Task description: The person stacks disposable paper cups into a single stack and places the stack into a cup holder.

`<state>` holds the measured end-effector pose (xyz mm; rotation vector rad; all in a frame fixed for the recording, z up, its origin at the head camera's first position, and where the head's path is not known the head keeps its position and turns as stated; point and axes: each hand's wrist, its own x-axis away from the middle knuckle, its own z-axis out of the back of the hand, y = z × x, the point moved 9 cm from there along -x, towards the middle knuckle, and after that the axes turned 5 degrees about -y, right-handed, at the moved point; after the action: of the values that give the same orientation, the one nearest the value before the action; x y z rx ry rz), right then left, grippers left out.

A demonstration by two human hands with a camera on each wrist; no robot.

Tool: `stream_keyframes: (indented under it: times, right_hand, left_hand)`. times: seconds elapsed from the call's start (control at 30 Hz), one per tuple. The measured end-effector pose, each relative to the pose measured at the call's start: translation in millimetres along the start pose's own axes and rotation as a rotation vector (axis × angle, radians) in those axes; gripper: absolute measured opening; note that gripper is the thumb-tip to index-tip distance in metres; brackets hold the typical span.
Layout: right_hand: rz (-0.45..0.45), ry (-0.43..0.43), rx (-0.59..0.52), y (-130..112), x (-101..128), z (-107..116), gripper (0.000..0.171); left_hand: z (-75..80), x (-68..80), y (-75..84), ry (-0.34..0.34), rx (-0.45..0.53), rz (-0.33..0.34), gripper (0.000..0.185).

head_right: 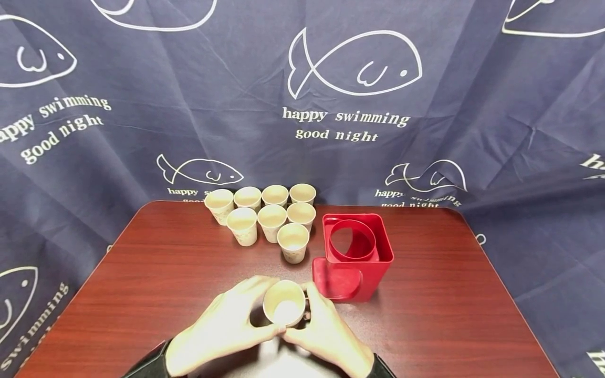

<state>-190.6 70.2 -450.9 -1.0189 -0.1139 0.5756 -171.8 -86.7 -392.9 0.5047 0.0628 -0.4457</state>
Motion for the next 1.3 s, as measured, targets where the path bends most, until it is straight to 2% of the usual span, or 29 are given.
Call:
stream_keyframes:
  times: [0.13, 0.37, 0.7, 0.8, 0.9, 1.07, 1.3]
  right_hand:
    - [0.01, -0.004, -0.007, -1, -1, -1, 0.059]
    - [-0.009, -0.009, 0.003, 0, 0, 0, 0.061]
    - [-0.04, -0.017, -0.015, 3, 1, 0, 0.061]
    - [-0.038, -0.012, -0.013, 3, 0, 0, 0.061]
    - [-0.036, -0.01, -0.018, 2, 0, 0, 0.062]
    - [-0.047, 0.006, -0.04, 2, -1, -1, 0.064]
    - [-0.035, 0.02, -0.036, 1, -1, 0, 0.065]
  left_hand:
    - [-1.9, 0.0, -0.8, -0.007, -0.015, 0.009, 0.065]
    - [-3.7, -1.0, 0.8, 0.002, -0.029, -0.013, 0.063]
    - [-3.2, -0.9, -0.1, -0.005, 0.015, -0.042, 0.06]
    - [-2.7, -0.8, -1.7, -0.006, -0.003, -0.036, 0.067]
    - [-0.4, -1.0, -6.7, -0.021, -0.018, 0.009, 0.079]
    - [13.3, -3.1, -15.8, -0.023, -0.027, 0.076, 0.093]
    - [40.4, -9.3, -27.6, 0.045, -0.079, 0.068, 0.092]
